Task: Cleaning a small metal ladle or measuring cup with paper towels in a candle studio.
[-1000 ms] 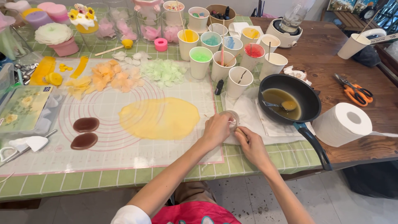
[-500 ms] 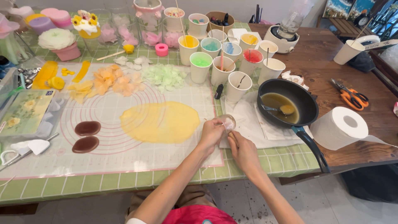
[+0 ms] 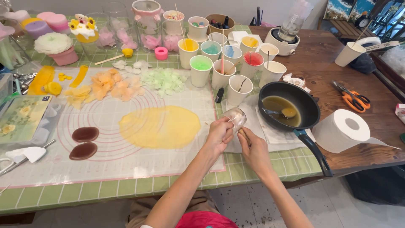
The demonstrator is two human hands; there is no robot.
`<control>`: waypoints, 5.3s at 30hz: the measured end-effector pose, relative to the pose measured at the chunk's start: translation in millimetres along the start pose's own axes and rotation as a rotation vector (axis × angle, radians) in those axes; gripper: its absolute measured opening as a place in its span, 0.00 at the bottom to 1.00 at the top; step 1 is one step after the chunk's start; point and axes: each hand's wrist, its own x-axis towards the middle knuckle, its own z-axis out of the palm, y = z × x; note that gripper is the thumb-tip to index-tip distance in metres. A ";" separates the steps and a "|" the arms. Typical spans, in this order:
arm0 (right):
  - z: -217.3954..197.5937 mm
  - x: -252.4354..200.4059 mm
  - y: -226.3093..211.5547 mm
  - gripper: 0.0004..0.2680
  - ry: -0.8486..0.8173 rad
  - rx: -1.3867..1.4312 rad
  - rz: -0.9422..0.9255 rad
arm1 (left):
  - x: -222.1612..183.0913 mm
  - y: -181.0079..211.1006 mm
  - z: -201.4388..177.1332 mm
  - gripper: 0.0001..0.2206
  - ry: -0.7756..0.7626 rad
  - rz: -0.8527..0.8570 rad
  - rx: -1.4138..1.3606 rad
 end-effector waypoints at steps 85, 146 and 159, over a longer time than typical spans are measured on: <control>-231.2 154.2 131.3 0.10 -0.104 -0.282 0.334 | 323.9 -41.0 255.6 0.12 -0.259 0.546 1.938; -280.2 358.9 107.0 0.14 0.190 0.007 0.466 | 496.1 122.8 251.8 0.14 0.108 0.132 1.144; -279.4 421.2 226.0 0.13 0.167 -0.004 0.636 | 566.9 41.6 241.9 0.10 0.201 0.019 0.988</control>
